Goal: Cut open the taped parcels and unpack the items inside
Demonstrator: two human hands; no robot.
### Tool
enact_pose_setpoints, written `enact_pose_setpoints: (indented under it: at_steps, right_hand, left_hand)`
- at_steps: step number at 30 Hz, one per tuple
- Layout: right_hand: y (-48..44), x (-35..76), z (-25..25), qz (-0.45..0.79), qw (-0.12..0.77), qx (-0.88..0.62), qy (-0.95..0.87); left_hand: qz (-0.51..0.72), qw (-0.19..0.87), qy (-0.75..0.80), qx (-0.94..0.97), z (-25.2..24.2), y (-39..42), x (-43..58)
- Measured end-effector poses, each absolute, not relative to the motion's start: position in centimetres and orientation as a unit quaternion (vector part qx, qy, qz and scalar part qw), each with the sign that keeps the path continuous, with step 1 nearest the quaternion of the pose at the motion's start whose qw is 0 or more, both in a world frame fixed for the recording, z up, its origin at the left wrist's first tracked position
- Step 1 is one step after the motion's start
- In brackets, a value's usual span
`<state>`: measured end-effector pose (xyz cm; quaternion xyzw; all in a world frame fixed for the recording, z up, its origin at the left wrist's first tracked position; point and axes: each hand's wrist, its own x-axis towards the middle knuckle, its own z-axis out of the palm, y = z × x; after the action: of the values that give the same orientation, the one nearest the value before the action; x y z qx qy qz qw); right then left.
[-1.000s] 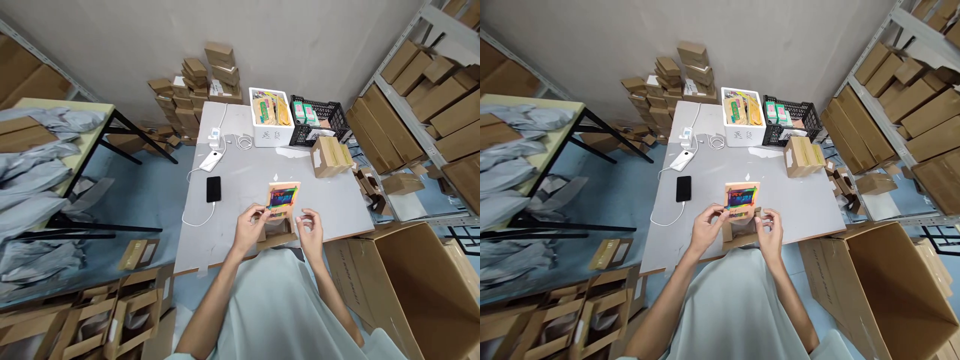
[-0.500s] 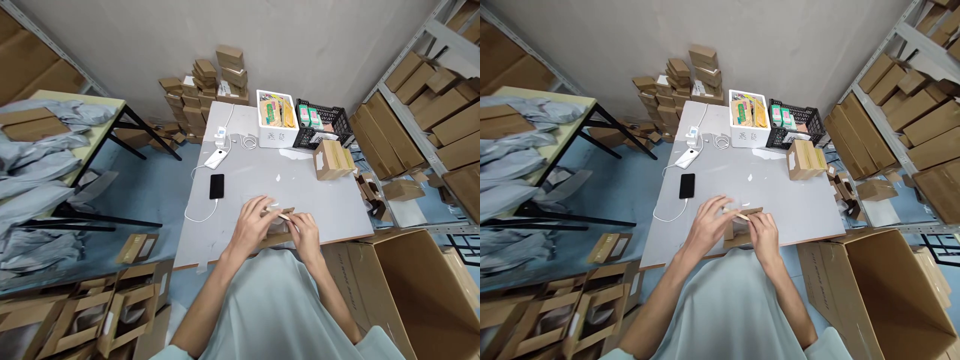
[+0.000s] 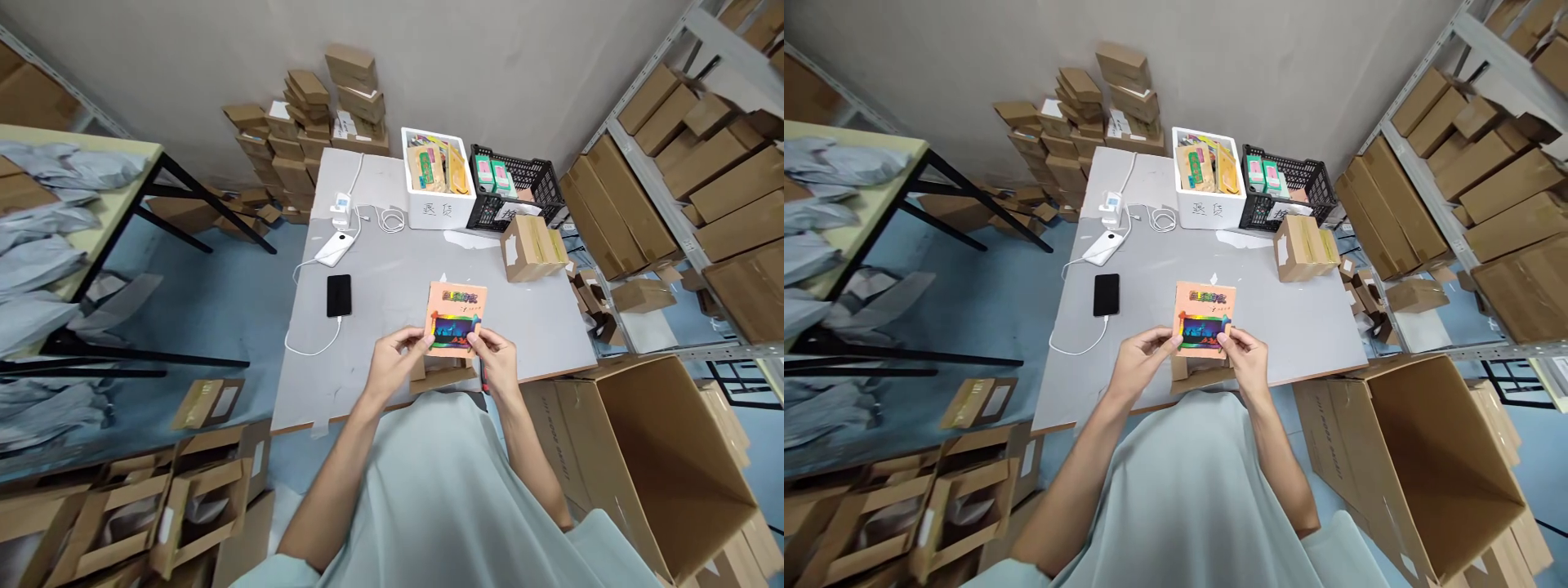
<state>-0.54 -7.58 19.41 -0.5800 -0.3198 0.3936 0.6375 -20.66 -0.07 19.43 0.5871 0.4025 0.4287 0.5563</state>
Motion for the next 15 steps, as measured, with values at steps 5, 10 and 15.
enact_pose_setpoints:
  at_steps: [5,10,15]
  right_hand:
    - [-7.4,-0.5,20.4,0.259,0.644,-0.627,-0.353]
    - [-7.5,-2.9,21.8,0.247,0.616,-0.615,-0.426]
    - [-7.1,-5.8,22.6,0.274,0.611,-0.619,-0.41]
  left_hand:
    - [0.487,0.469,0.418,0.607,20.2,0.0,-19.4]
    - [0.566,0.336,0.42,0.625,20.5,-0.9,-17.4]
    - [0.605,0.237,0.383,0.657,19.9,-2.7,-15.6]
